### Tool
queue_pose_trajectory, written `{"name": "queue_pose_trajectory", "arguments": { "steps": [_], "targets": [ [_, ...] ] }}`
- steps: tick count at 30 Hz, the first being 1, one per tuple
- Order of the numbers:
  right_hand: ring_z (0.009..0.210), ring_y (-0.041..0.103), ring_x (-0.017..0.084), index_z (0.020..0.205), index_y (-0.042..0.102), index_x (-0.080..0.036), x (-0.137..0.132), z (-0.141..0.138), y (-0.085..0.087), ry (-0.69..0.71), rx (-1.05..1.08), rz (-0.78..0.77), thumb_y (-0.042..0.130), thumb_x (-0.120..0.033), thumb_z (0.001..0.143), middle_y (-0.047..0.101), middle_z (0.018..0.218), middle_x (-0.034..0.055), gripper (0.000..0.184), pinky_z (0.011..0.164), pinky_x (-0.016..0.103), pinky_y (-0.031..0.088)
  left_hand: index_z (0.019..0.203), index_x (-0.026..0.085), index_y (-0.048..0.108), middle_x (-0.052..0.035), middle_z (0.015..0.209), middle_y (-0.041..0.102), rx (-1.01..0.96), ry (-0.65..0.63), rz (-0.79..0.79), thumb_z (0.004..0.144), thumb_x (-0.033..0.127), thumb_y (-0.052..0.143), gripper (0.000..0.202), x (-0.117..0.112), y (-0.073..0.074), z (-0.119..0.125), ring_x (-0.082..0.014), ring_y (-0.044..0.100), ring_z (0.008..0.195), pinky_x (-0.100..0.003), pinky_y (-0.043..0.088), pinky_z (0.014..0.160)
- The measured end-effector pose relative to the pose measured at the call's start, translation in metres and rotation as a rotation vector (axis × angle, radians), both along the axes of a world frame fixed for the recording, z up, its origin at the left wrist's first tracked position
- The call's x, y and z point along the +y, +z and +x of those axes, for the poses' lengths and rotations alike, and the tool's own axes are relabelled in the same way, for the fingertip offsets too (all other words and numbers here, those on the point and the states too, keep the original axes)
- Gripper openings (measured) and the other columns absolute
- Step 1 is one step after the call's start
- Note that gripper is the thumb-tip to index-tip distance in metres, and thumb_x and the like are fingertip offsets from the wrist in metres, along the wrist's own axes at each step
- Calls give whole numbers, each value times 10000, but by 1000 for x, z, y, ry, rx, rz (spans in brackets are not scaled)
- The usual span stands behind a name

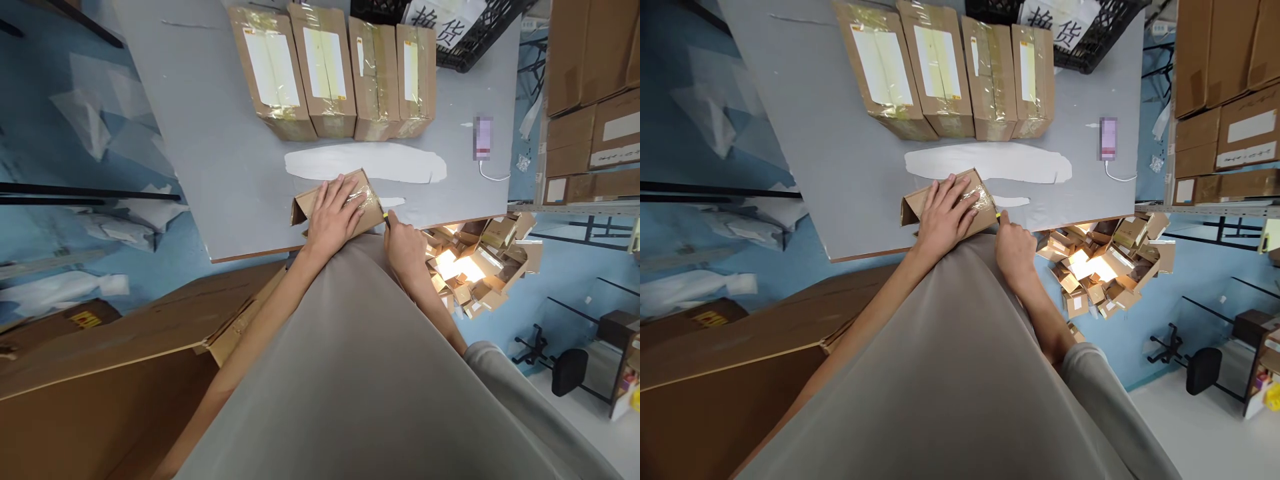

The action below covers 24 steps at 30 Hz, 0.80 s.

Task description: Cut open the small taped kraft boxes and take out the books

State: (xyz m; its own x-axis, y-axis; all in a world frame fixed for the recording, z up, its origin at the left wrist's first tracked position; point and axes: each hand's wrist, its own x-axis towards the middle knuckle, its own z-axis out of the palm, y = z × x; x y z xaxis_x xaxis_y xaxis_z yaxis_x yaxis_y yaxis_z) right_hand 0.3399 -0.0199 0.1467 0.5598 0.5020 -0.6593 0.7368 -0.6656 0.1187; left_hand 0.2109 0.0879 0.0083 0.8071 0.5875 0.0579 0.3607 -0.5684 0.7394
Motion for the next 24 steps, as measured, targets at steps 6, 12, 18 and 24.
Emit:
{"name": "queue_pose_trajectory", "arguments": {
  "steps": [6,12,18,24],
  "targets": [
    [1162,853,370,1781,502,-214,-6,6,7,11,33,30,408,-250,1201,873,1248,213,588,996,451,632,1592,337,706,-63,1825,548,15,-8,11,1164,416,592,450,1,-3,-1,-350,365,1788,-695,163,1501],
    [1124,849,372,1777,518,-221,-19,21,-7,-54,57,330,377,-311,1216,851,1370,193,586,1001,460,630,1577,317,707,-73,1835,533,42,-21,35,1196,442,520,443,2,-1,-4,-336,348,1796,-687,160,1503],
    [1218,819,330,1562,692,-204,-11,50,-62,-119,260,683,403,-412,1212,845,1400,167,499,1069,419,612,1595,317,690,-80,1834,533,73,-32,29,1195,487,502,473,4,2,-4,-338,349,1796,-682,151,1503],
    [781,822,212,1354,724,-229,2,72,-121,-411,601,772,448,-637,1178,858,1286,105,523,862,379,678,1698,298,606,-120,1824,541,75,-26,17,1175,588,501,606,18,4,-13,-353,364,1788,-661,158,1501]
  ]
}}
